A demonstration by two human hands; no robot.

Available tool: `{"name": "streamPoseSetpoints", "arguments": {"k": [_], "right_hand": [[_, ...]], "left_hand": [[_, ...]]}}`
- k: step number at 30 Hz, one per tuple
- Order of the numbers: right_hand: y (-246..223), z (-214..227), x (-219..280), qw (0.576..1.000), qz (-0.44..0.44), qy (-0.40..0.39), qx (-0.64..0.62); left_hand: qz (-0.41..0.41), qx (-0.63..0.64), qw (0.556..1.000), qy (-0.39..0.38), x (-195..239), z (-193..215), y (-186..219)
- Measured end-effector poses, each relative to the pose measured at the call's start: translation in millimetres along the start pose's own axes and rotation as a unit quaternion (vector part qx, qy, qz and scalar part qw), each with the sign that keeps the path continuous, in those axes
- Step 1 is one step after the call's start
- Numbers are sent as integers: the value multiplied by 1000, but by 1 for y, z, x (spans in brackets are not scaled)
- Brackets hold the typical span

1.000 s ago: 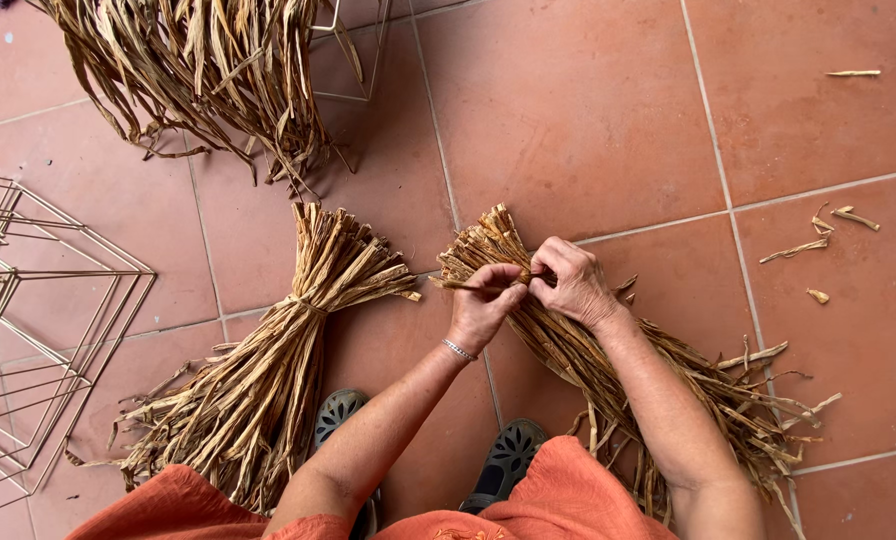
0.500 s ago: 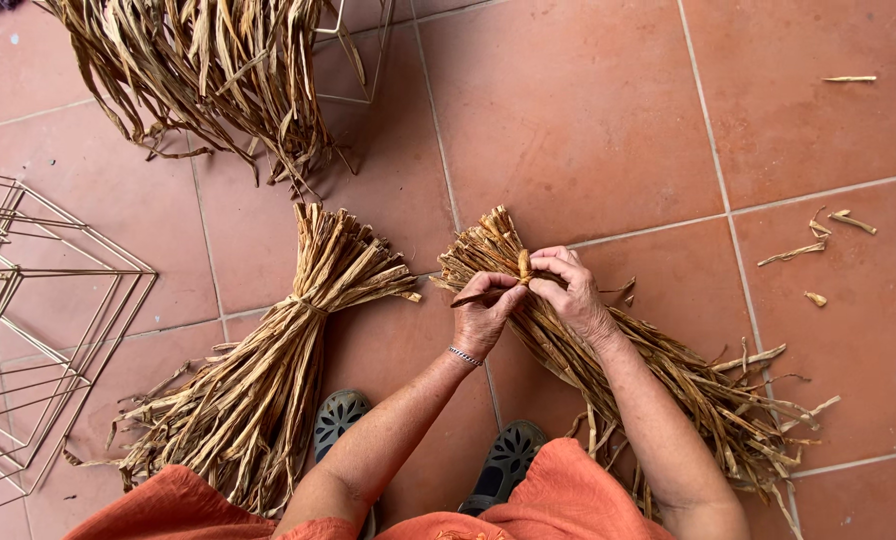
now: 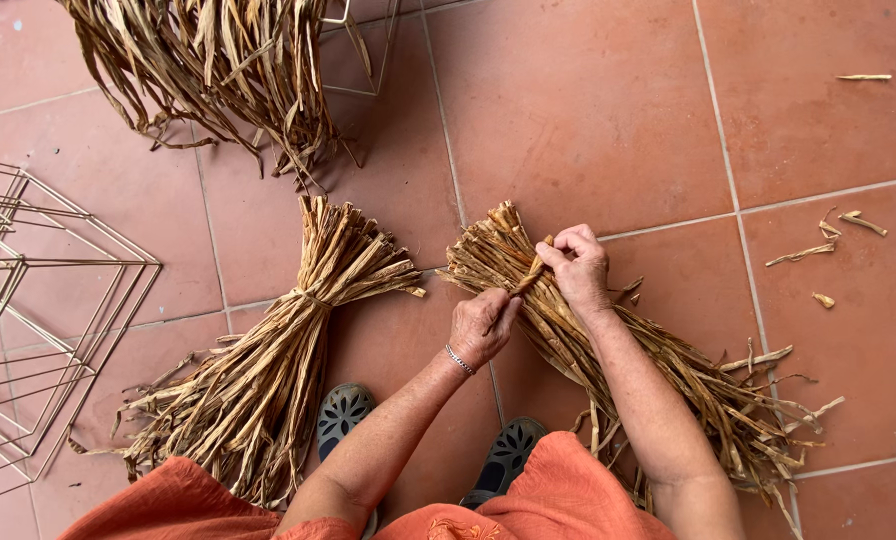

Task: The person sits on a tiled floor and gathers dried plant strips into neat bundles. They align the strips, fold them, and secure each bundle with a thin tie, then place the finished bundles aside.

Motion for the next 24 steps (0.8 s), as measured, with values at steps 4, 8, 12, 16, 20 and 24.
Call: {"name": "streamPoseSetpoints", "arguments": {"k": [4,8,12,16,20,24], "right_hand": [[14,-3,-12,999,26,28,35],[36,-7,-19,999,32,35,-24],[51,-8,-25,997,53,47,2],[37,-4,-27,999,27,22,41],[2,16,-6,983,-28,-88,160],[-38,24,50,910,-36,-164,380]], "left_hand": [[-20,29,999,27,12,-6,-7],[-37,44,997,41,18,-10,-13],[-41,40,997,43,18,-13,-17],[-37,32,999,9,20,-11,-18],[18,-52,985,-163,33,15,-37],[68,-132,975,-164,24,75,-72]]}}
Point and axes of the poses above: each hand's wrist, its own x-axis away from the middle knuckle, its own z-axis out of the back of the hand, y = z × x, the point moved 2 cm from there along -x, towards the middle knuckle, and after that the axes turned 5 degrees about -y, right-handed, at the moved point
